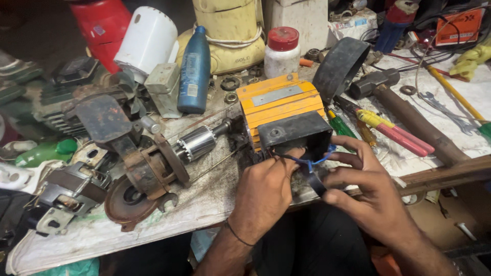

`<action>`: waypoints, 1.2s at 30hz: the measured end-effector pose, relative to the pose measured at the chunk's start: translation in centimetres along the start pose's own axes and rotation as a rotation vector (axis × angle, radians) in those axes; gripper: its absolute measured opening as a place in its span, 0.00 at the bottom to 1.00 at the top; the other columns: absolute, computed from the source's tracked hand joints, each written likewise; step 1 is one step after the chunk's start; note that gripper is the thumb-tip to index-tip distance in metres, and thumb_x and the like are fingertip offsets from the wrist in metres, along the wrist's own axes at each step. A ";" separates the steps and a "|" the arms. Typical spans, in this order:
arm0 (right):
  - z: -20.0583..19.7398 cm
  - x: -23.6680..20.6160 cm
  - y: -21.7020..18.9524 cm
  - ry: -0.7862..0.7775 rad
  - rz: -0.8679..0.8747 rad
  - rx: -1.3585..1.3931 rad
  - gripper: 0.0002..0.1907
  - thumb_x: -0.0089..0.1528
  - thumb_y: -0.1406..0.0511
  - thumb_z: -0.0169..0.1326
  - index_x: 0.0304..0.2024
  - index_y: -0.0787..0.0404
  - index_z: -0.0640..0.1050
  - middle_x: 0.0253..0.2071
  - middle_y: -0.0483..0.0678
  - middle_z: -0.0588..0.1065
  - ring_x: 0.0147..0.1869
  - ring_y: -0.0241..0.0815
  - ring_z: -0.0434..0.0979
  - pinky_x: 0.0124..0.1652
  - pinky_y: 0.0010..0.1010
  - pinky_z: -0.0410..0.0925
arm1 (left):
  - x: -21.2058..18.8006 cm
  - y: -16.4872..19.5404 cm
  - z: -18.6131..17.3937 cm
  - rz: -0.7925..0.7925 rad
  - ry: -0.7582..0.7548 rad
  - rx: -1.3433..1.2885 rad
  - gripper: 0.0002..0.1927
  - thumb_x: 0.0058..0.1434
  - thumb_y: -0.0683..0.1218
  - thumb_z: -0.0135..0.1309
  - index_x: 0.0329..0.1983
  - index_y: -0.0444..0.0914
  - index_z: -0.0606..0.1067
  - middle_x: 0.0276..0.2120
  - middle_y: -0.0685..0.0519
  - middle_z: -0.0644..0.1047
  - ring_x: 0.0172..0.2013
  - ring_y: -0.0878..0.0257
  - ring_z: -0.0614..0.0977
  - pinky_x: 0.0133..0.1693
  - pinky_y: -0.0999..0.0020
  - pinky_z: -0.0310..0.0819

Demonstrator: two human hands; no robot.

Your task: The person strips insulation from blue and black wires using pliers, twists the exposed ends, and secures the connections with electrical tape. The work is performed on a cluttered workbench with various tools and parts visible.

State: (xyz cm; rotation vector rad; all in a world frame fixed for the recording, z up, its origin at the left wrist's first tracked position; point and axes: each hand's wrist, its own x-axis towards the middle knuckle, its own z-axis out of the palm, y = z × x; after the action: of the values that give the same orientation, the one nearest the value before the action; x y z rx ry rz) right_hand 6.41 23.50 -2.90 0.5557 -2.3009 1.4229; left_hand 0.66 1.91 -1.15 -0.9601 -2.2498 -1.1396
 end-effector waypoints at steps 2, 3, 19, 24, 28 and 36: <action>-0.6 0.3 -0.1 0.007 -0.050 -0.128 0.11 0.54 0.65 0.69 0.38 0.58 0.83 0.70 0.56 0.63 0.67 0.51 0.73 0.60 0.40 0.68 | 0.4 0.2 0.0 0.015 0.002 -0.009 0.13 0.62 0.37 0.51 0.48 0.37 0.81 0.29 0.44 0.79 0.30 0.47 0.83 0.32 0.54 0.77; -0.9 0.5 -0.3 0.007 -0.069 -0.171 0.12 0.53 0.63 0.70 0.38 0.56 0.83 0.69 0.57 0.64 0.66 0.50 0.73 0.58 0.39 0.68 | 0.7 0.4 0.0 0.029 -0.003 -0.008 0.14 0.61 0.36 0.51 0.48 0.37 0.81 0.30 0.45 0.79 0.31 0.47 0.83 0.33 0.54 0.77; -3.1 2.8 2.2 -0.090 0.200 -0.210 0.35 0.55 0.71 0.63 0.66 0.56 0.72 0.43 0.45 0.81 0.26 0.33 0.78 0.27 0.24 0.71 | 4.0 0.4 4.9 0.165 -0.124 0.151 0.08 0.60 0.38 0.59 0.42 0.35 0.75 0.34 0.47 0.78 0.34 0.50 0.83 0.35 0.58 0.78; -1.8 1.2 1.6 0.093 0.275 0.498 0.35 0.60 0.75 0.57 0.69 0.62 0.64 0.58 0.53 0.75 0.27 0.26 0.68 0.26 0.19 0.66 | 3.4 0.3 3.9 0.166 -0.164 0.157 0.09 0.57 0.41 0.62 0.41 0.38 0.78 0.34 0.50 0.81 0.31 0.53 0.85 0.32 0.60 0.78; -1.4 0.5 1.8 0.277 0.400 0.952 0.36 0.61 0.75 0.55 0.71 0.65 0.60 0.56 0.58 0.75 0.27 0.29 0.72 0.25 0.19 0.65 | 3.2 -0.4 3.8 0.159 -0.176 0.118 0.09 0.56 0.40 0.61 0.40 0.39 0.79 0.34 0.50 0.82 0.30 0.52 0.84 0.32 0.60 0.78; -1.3 -1.5 2.8 0.251 0.299 0.879 0.20 0.68 0.66 0.55 0.58 0.66 0.65 0.43 0.57 0.76 0.37 0.39 0.77 0.33 0.26 0.67 | 2.8 -0.5 4.3 -0.124 -0.203 0.122 0.09 0.61 0.42 0.64 0.45 0.40 0.82 0.30 0.49 0.82 0.27 0.55 0.86 0.29 0.60 0.78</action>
State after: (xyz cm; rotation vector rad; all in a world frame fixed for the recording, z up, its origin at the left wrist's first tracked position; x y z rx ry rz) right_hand 6.36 25.99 -5.27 0.2240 -1.5197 2.4848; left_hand -1.92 6.31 -2.01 -0.9352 -2.5398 -0.9793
